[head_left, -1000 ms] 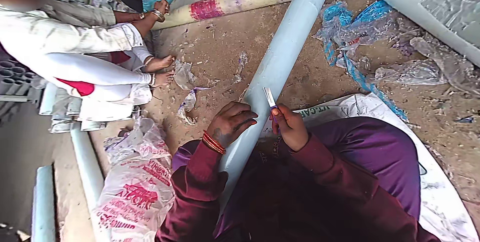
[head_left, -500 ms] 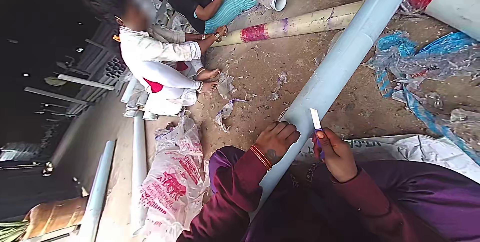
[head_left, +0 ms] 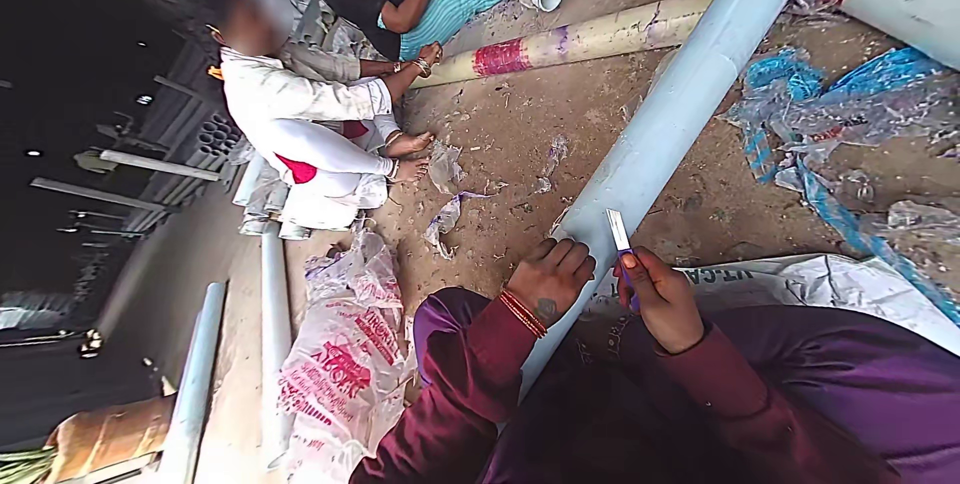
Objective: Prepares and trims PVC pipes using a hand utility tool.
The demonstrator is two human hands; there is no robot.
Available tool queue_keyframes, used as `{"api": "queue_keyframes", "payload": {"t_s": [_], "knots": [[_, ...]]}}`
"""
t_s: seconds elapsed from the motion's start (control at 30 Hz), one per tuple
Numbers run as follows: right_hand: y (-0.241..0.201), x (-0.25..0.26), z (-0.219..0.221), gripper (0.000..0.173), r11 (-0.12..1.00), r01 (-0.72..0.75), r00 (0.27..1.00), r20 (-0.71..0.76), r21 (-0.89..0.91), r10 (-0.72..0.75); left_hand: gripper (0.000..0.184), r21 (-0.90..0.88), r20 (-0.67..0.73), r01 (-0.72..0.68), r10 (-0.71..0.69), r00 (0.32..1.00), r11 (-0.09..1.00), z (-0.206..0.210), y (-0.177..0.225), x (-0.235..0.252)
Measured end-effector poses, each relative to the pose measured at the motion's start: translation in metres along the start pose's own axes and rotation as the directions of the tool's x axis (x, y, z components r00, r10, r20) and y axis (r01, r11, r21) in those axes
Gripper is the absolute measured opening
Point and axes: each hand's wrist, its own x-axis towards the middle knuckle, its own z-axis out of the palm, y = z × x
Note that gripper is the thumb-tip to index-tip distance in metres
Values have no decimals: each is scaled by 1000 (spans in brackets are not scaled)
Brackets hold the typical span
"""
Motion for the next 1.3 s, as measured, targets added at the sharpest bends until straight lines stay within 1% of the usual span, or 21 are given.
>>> {"api": "queue_keyframes", "payload": {"t_s": [0.13,0.37,0.47,0.53,0.6,0.67,0.7,0.77,0.83,0.93,1.03,1.1,1.17,1.23,1.3], "knots": [[-1,1,-2,30,999,-6,1000,-7,35,6,15,50,19,-21,20,1000,999,3,2,0],[-5,0,-3,28,996,-32,999,-15,86,33,12,7,78,19,-20,997,1000,-4,4,-3],[-6,2,-1,28,995,-34,999,-9,98,35,12,-104,103,88,-77,992,991,-9,1,-8],[-6,3,-2,28,993,-50,999,1,106,51,11,-223,128,170,-144,981,960,-14,-2,-13],[-7,2,-4,29,991,-75,997,10,112,75,14,-333,125,231,-200,972,914,-15,-6,-19],[-7,2,-4,28,988,-89,996,19,126,87,19,-405,130,253,-218,967,879,-15,-10,-25],[-7,3,-4,28,987,-100,995,27,128,97,23,-411,135,249,-212,968,877,-14,-10,-25],[-7,3,-4,28,985,-108,994,37,132,103,28,-383,130,213,-176,976,899,-12,-9,-24],[-8,3,-4,27,984,-111,994,35,139,108,26,-332,108,177,-149,983,927,-8,-6,-22],[-8,3,-4,27,983,-111,994,29,147,108,22,-299,69,143,-128,989,943,-5,-4,-20],[-9,3,-4,28,984,-106,994,26,141,104,17,-242,40,86,-78,996,967,-4,-3,-16],[-10,3,-5,28,986,-105,994,28,130,102,18,-189,34,49,-43,998,981,-3,-3,-14],[-10,4,-5,29,987,-102,995,24,127,100,22,-103,49,1,4,999,995,-3,-4,-9],[-9,4,-5,30,987,-103,995,23,124,101,26,-31,96,-56,59,994,998,-2,-5,-5],[-8,4,-6,29,987,-116,993,25,109,114,25,-31,124,-93,97,988,995,-1,-7,-3]]}}
